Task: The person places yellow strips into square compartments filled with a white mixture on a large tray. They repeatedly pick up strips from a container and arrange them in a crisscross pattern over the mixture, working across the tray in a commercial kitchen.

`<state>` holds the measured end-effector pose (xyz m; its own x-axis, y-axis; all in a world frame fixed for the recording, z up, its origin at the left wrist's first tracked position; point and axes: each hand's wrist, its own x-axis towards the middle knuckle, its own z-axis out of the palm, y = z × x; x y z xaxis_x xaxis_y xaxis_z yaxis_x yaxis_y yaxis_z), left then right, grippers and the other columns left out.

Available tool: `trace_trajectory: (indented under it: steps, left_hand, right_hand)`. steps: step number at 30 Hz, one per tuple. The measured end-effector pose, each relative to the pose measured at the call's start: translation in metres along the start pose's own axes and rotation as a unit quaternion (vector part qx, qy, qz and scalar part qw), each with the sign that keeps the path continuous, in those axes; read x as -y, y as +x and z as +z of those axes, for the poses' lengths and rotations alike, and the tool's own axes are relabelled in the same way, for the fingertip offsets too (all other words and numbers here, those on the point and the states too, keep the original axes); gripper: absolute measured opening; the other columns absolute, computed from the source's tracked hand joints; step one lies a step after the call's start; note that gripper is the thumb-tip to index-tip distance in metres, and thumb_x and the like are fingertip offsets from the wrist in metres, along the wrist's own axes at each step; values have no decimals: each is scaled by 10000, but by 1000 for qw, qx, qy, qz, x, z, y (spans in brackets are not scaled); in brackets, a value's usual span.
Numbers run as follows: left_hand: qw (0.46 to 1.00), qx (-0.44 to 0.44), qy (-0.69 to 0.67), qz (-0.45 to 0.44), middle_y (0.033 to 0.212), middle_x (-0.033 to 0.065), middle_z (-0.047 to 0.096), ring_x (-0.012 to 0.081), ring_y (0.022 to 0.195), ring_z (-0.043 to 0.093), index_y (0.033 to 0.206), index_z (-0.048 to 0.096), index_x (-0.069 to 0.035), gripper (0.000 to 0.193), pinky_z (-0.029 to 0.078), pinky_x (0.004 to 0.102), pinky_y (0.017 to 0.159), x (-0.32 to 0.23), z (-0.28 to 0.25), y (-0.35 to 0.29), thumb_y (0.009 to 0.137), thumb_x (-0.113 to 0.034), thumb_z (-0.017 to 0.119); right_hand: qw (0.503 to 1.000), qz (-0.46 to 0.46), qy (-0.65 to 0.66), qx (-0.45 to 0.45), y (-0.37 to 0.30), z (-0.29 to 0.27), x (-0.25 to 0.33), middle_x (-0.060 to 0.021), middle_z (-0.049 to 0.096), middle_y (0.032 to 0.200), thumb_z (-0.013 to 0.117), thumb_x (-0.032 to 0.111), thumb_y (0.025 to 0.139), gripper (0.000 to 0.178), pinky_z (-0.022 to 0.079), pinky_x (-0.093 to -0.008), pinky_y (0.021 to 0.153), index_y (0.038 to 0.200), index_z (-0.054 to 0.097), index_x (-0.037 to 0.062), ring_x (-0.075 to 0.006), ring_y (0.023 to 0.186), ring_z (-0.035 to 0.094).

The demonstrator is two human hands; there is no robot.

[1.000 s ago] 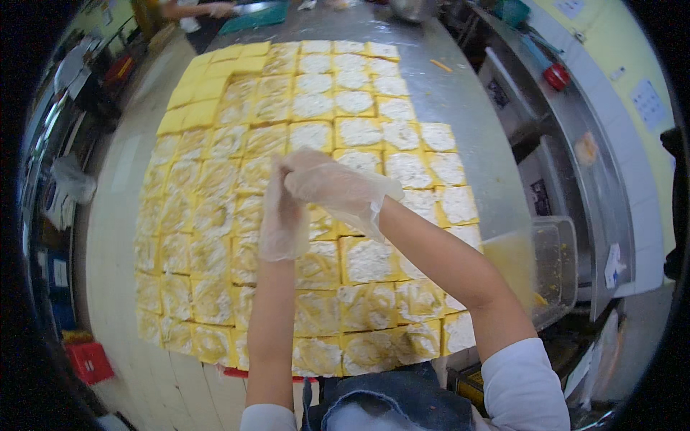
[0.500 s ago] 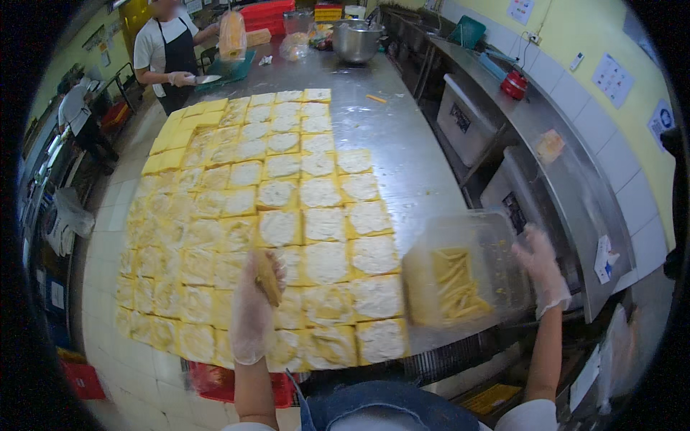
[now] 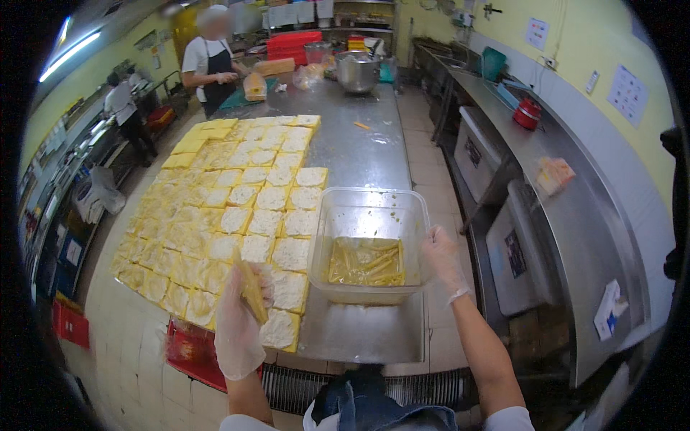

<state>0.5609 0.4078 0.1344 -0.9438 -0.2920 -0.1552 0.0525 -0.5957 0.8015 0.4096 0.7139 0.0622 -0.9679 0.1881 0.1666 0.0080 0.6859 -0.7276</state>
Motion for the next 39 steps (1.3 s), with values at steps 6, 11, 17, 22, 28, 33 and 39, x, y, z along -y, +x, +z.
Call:
trace_trajectory:
  steps: [6, 11, 17, 22, 28, 33, 39]
  left_hand:
    - [999, -40, -18, 31, 861, 39, 523, 126, 740, 504, 1028, 517, -27, 372, 422, 246, 674, 55, 54, 4, 927, -378, 446]
    - [997, 20, 22, -66, 833, 32, 523, 122, 746, 507, 1040, 516, -32, 396, 433, 239, 679, 92, 127, 32, 939, -400, 409]
    - [975, 139, 8, -173, 867, 25, 509, 107, 792, 488, 1053, 506, -40, 379, 416, 233, 716, 148, 203, 75, 935, -391, 429]
    - [989, 94, 103, -56, 894, 48, 531, 126, 768, 508, 1066, 490, -22, 379, 438, 254, 667, 191, 245, 117, 927, -371, 437]
    - [989, -136, -42, -27, 805, 69, 519, 141, 714, 498, 988, 521, -6, 354, 415, 240, 642, 209, 330, 151, 920, -346, 447]
    - [992, -80, -89, -41, 795, 89, 526, 143, 684, 504, 977, 520, 12, 410, 422, 245, 613, 236, 378, 227, 897, -386, 469]
    - [995, -100, -20, -18, 842, 94, 531, 155, 770, 498, 1009, 506, 7, 372, 411, 244, 673, 231, 403, 392, 921, -352, 458]
  right_hand:
    - [990, -85, 111, 32, 83, 21, -35, -97, 529, 693, 576, 157, 760, 151, 421, -339, 607, 792, 499, 32, -183, 667, 508]
    - [991, -100, 79, 44, 162, 29, -41, -38, 487, 692, 537, 104, 769, 86, 419, -313, 588, 768, 475, 45, -142, 654, 472]
    - [984, -107, 102, 104, 245, 57, -37, -69, 502, 697, 543, 122, 765, 126, 410, -287, 580, 798, 460, 33, -152, 656, 478]
    - [946, -173, 128, 243, 280, 43, -26, -101, 552, 747, 587, 265, 828, 325, 452, -279, 481, 937, 450, -9, -137, 590, 539]
    - [818, -168, 114, 539, 389, 10, -7, -49, 539, 748, 536, 368, 877, 391, 486, -250, 539, 967, 499, -10, -115, 664, 547]
    - [840, -184, 181, 477, 523, 28, 11, -48, 525, 805, 536, 296, 871, 299, 461, -273, 675, 960, 519, 11, -128, 735, 525]
    - [850, -210, 232, 424, 692, 51, 34, -1, 486, 761, 565, 269, 815, 219, 410, -265, 660, 865, 524, 61, -99, 706, 466]
